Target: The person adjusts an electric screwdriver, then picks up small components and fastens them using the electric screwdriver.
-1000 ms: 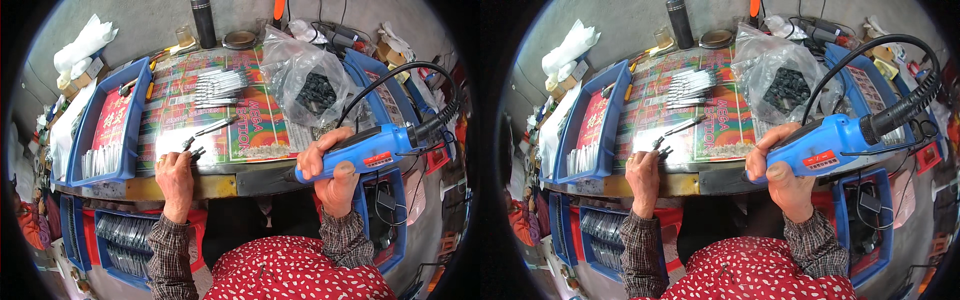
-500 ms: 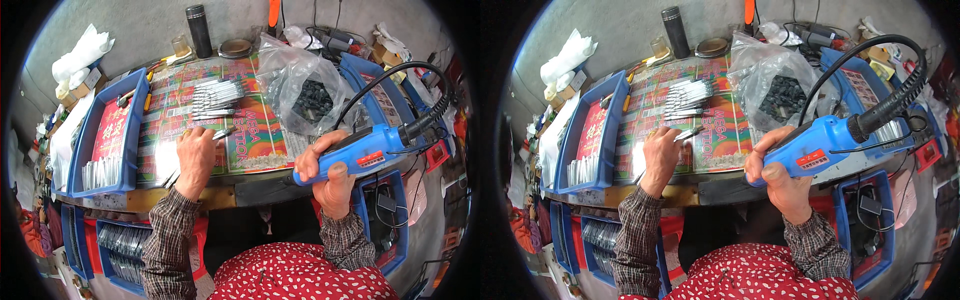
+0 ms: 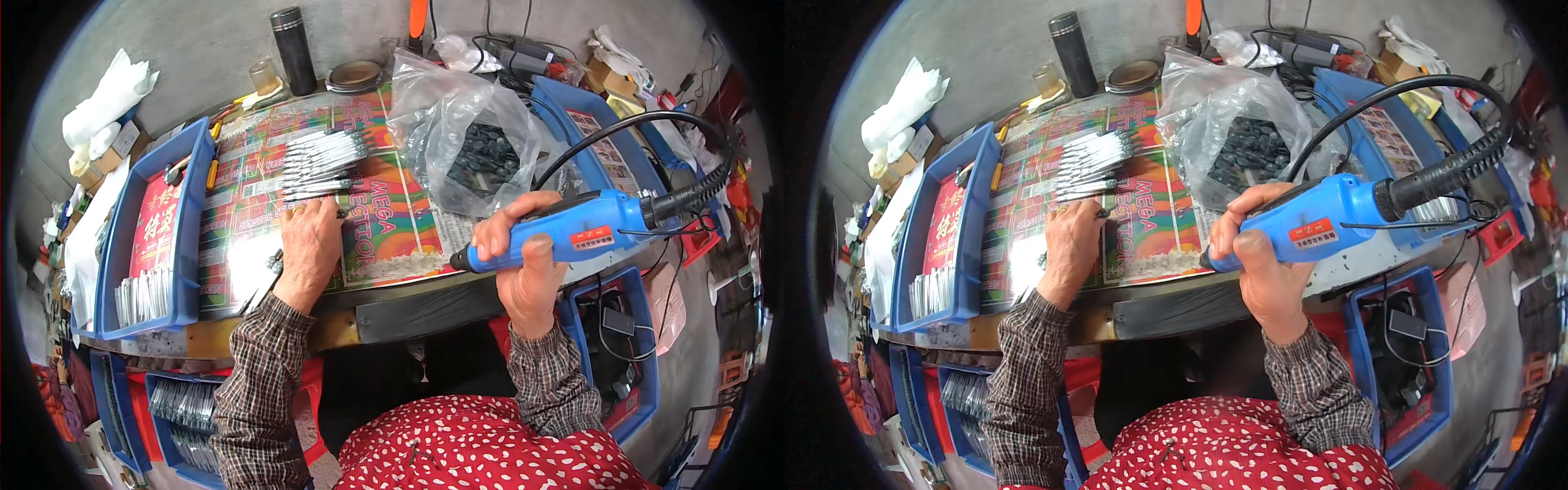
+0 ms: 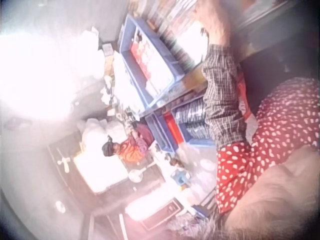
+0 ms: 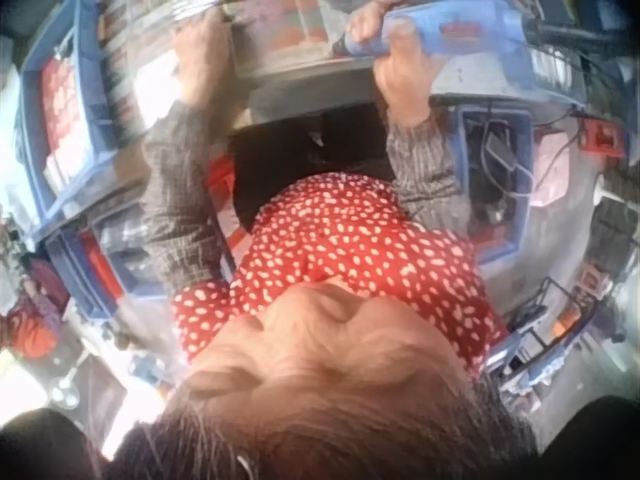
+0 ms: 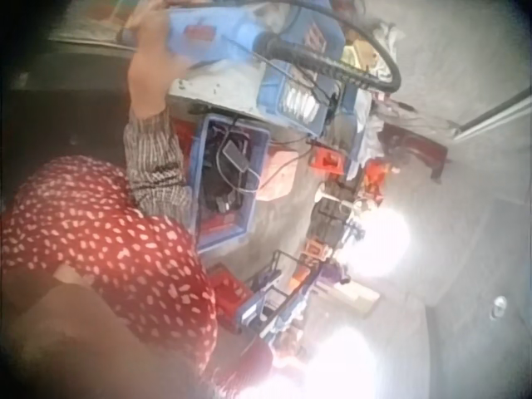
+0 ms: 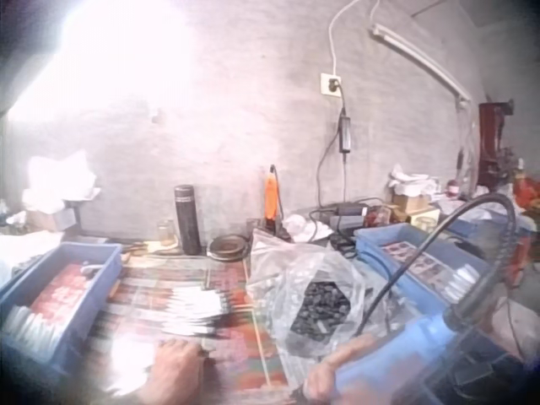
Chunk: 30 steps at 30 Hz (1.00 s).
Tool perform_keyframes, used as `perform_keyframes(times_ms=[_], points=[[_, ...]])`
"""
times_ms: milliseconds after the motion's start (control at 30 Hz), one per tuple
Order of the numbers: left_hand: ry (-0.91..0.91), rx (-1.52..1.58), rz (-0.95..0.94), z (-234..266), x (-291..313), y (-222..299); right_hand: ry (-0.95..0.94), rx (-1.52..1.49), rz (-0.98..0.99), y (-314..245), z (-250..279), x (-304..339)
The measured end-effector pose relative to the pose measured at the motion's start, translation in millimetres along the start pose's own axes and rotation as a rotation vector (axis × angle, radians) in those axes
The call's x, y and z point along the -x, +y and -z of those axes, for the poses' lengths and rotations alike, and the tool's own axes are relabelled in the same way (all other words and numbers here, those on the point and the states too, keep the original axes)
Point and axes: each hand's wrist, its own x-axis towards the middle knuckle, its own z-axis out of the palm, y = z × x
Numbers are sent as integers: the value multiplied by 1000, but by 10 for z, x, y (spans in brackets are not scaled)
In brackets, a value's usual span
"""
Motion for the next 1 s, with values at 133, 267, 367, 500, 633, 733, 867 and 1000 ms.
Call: perform_keyframes(times_ms=[133, 267, 367, 500, 633, 733, 867, 1000], points=[[116, 295, -32, 48, -10, 43, 16, -10, 37, 80, 62, -58], [117, 575, 57, 208, 30, 199, 44, 101, -11, 119, 17, -134], [66, 681, 174, 240, 77, 245, 47, 74, -19, 227, 11, -228], [-83, 1021, 393, 314, 137, 353, 75, -16, -21, 418, 67, -318], [-76, 1071, 414, 344, 224, 363, 73, 5, -14, 486, 56, -355], [-77, 1048, 433, 344, 304, 401, 80, -3, -17, 509, 69, -358], [33, 743, 166, 372, 403, 502, 84, -22, -24, 439, 51, -322], [61, 643, -22, 336, 545, 593, 29, -87, -14, 325, 3, -231]])
